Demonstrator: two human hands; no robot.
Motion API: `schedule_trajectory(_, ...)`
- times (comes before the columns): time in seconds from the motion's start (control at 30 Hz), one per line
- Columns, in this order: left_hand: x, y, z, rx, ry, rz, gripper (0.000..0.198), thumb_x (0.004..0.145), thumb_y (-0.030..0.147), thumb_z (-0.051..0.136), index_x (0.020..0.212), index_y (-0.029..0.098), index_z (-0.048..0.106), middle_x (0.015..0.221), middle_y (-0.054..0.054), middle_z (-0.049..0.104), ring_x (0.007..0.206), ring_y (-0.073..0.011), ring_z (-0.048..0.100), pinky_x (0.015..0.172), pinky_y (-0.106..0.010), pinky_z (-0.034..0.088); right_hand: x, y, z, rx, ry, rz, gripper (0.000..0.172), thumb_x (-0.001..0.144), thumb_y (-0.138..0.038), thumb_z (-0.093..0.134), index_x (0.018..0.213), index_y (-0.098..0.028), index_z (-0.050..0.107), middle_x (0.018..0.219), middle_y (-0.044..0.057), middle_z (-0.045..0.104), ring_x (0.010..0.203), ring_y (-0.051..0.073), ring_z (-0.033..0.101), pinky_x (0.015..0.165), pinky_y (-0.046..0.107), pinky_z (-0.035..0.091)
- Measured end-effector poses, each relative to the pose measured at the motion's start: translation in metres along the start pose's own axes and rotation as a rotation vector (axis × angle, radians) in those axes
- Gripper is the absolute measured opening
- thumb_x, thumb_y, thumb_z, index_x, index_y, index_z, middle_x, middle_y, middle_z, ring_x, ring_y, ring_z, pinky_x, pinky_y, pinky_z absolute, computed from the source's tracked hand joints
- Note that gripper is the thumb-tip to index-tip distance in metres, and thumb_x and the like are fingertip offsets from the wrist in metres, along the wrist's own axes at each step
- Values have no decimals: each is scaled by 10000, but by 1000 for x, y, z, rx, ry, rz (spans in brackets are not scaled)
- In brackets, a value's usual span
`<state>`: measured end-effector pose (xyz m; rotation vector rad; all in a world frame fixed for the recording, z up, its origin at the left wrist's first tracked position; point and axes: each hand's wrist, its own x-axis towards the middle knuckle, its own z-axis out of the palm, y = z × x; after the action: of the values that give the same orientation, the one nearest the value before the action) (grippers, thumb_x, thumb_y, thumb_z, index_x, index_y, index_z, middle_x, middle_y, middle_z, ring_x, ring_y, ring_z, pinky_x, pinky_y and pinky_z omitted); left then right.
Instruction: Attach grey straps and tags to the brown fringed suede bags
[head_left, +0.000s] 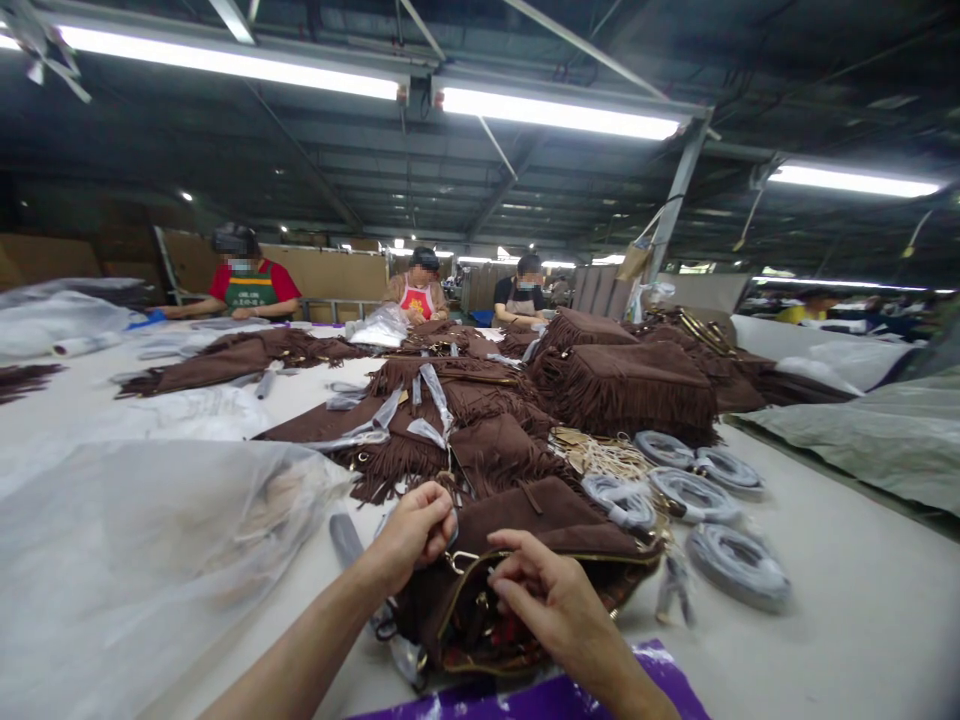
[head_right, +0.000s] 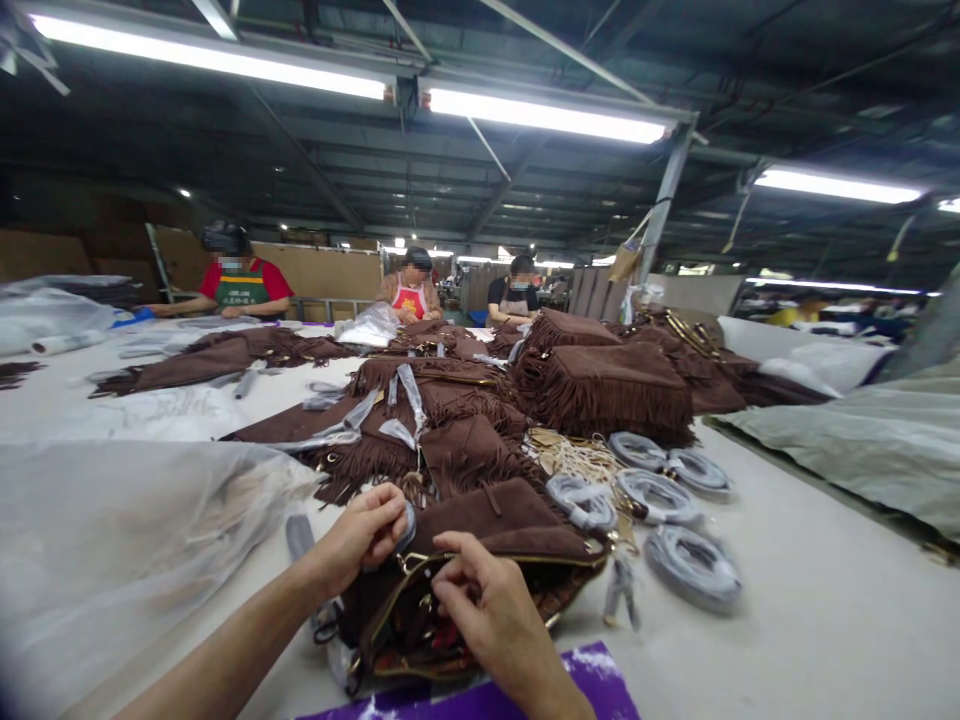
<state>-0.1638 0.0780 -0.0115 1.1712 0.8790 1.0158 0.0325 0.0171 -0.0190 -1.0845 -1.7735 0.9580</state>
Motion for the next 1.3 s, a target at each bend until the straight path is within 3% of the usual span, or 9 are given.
schedule_trajectory(0.13, 0, 0, 0, -5, 14, 1, 386, 733, 519, 645, 724, 203, 422, 545, 83, 505, 319, -14, 265, 322, -153, 104, -1, -3, 7, -51, 22, -60, 284, 809, -197, 615, 1076, -259, 692, 808, -16, 729, 692, 160, 663, 671, 236, 500)
schedule_trajectory(0.27, 0, -1, 0, -17, 15, 0, 395, 726, 521, 655, 715, 202, 423, 545, 78, 506, 316, -15, 271, 313, -154, 107, 0, -6, 12, -69, 63, -98, 146, 851, -291, 614, 863, -228, 745, 683, -6, 701, 595, 157, 632, 610, 240, 475)
schedule_trajectory(0.5, -3, 8, -3, -70, -11, 33, 440, 702, 542, 687, 722, 203, 407, 566, 78, 505, 333, -10, 280, 329, -152, 129, 4, -4, 10, 279, 144, 73, 345, 835, -531, 642, 774, -192, 663, 539, -15, 634, 450, 100, 486, 456, 202, 373)
schedule_trajectory(0.6, -5, 15, -2, -39, -30, 55, 429, 707, 528, 691, 725, 196, 420, 573, 67, 518, 348, -12, 298, 337, -150, 137, 3, -6, 6, 303, 213, 94, 394, 793, -573, 680, 790, -179, 662, 532, -8, 638, 372, 60, 373, 362, 180, 254)
schedule_trajectory(0.7, -8, 22, 1, 17, -26, 76, 411, 727, 527, 672, 744, 195, 430, 589, 57, 535, 370, -19, 316, 346, -146, 147, 3, -16, 1, 290, 228, 87, 404, 800, -574, 674, 811, -170, 669, 598, 21, 686, 345, 45, 382, 342, 166, 255)
schedule_trajectory(0.9, -10, 28, 4, 50, -36, 86, 394, 717, 523, 653, 724, 203, 424, 534, 89, 456, 382, -28, 261, 362, -158, 134, 11, -28, -4, 329, 255, 46, 399, 777, -559, 708, 837, -165, 704, 725, 58, 745, 430, 76, 541, 435, 183, 443)
schedule_trajectory(1.03, -12, 31, 4, 163, -53, 75, 321, 688, 455, 658, 717, 182, 493, 520, 99, 389, 424, -38, 255, 399, -168, 161, 10, -25, -1, 461, 257, 53, 349, 776, -533, 725, 813, -189, 673, 849, 51, 730, 760, 192, 696, 523, 202, 523)
schedule_trajectory(1.2, -14, 34, 6, 242, -91, 113, 240, 716, 401, 613, 750, 171, 554, 525, 84, 418, 455, -60, 298, 446, -188, 210, 0, -24, -2, 379, 154, 19, 298, 828, -493, 689, 825, -201, 635, 749, 5, 682, 689, 153, 643, 585, 228, 506)
schedule_trajectory(1.3, -13, 34, 7, 371, -120, 209, 176, 765, 347, 570, 736, 174, 576, 601, 34, 538, 534, -93, 416, 525, -212, 314, 3, -29, -2, 296, 213, -53, 258, 847, -454, 680, 822, -202, 631, 759, 1, 681, 702, 135, 606, 683, 240, 480)
